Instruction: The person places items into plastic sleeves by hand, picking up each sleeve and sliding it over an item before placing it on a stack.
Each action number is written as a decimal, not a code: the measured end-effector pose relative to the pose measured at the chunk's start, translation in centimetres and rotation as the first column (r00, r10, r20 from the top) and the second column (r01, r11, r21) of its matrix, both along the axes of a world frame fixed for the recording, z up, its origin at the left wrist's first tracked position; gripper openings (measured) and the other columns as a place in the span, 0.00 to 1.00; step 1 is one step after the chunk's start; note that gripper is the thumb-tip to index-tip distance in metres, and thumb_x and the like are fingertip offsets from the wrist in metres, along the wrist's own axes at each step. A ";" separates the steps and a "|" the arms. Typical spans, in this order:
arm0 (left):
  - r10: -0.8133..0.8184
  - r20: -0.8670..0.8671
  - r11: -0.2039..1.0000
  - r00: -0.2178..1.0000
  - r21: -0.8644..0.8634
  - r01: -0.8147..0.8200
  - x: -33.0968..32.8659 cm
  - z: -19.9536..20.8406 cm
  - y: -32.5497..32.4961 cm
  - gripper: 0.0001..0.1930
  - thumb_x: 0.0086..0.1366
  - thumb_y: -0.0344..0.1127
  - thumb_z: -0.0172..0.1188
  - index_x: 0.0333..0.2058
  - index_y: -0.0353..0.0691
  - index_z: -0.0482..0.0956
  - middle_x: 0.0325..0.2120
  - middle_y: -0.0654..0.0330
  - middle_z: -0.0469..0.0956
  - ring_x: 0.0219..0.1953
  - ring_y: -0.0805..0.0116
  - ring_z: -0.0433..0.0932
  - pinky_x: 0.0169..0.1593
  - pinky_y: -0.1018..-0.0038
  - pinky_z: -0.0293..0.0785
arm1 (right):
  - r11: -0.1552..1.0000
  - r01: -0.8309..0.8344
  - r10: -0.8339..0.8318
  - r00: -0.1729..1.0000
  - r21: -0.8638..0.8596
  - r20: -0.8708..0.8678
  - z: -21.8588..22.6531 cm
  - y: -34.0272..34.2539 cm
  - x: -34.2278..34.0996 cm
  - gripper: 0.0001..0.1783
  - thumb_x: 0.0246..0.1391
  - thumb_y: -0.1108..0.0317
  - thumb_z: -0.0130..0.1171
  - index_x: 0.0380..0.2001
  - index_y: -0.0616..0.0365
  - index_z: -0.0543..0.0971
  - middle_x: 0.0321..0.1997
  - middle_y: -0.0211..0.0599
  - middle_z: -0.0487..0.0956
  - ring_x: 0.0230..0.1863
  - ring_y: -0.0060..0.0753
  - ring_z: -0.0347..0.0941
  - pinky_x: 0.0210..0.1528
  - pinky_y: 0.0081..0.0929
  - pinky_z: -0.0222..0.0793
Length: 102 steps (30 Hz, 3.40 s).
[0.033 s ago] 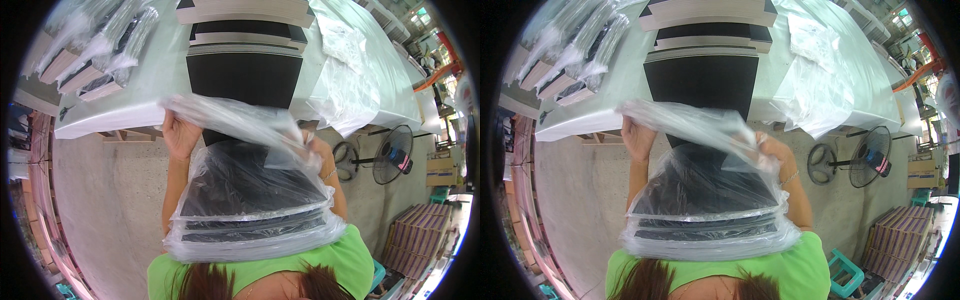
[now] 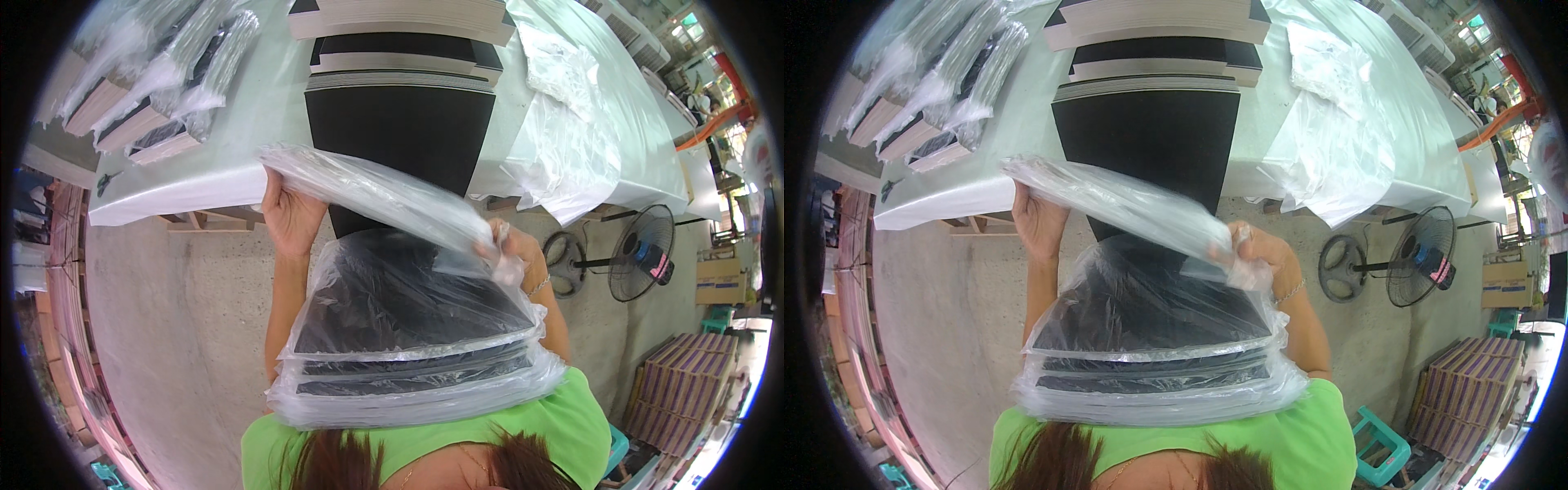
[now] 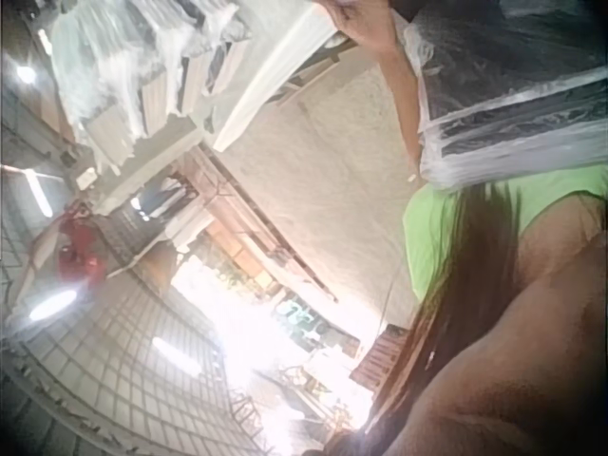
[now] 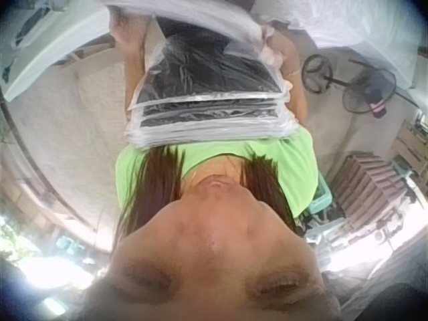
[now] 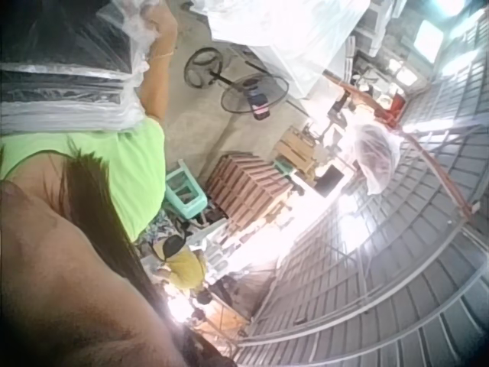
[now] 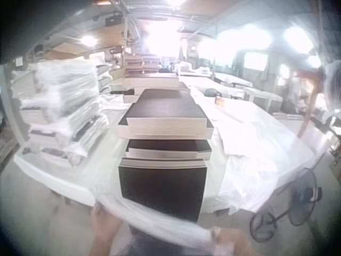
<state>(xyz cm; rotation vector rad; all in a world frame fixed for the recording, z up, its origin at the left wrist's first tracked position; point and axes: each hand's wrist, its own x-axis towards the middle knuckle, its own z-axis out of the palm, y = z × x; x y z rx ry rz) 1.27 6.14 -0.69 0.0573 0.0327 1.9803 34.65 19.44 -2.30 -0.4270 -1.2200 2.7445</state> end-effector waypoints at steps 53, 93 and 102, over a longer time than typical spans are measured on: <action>-0.690 -0.517 0.640 0.507 -0.763 0.092 -1.6 -8.4 -7.5 0.16 0.59 0.35 0.56 0.45 0.36 0.70 0.38 0.61 0.74 0.38 0.75 0.73 0.43 0.80 0.69 | 0.943 0.319 -0.333 0.912 0.099 0.240 -5.3 -1.3 3.9 0.16 0.44 0.72 0.61 0.39 0.58 0.73 0.35 0.25 0.74 0.33 0.16 0.70 0.35 0.13 0.68; -0.463 -0.861 0.883 -0.211 -0.470 -0.017 6.1 9.1 5.5 0.12 0.59 0.39 0.57 0.34 0.35 0.79 0.26 0.61 0.78 0.28 0.77 0.72 0.34 0.79 0.68 | 0.067 0.259 -0.377 0.901 0.964 -0.216 11.0 -0.3 -8.6 0.39 0.58 0.38 0.23 0.59 0.59 0.56 0.39 0.46 0.61 0.42 0.41 0.56 0.53 0.33 0.51; -0.507 -0.861 0.859 0.043 -0.500 0.107 6.2 7.1 5.5 0.14 0.58 0.41 0.60 0.33 0.34 0.79 0.24 0.63 0.77 0.27 0.77 0.73 0.31 0.81 0.68 | 0.091 0.247 -0.356 0.913 0.965 -0.200 10.4 -0.7 -8.4 0.37 0.59 0.40 0.26 0.58 0.58 0.59 0.45 0.47 0.64 0.47 0.44 0.58 0.55 0.35 0.50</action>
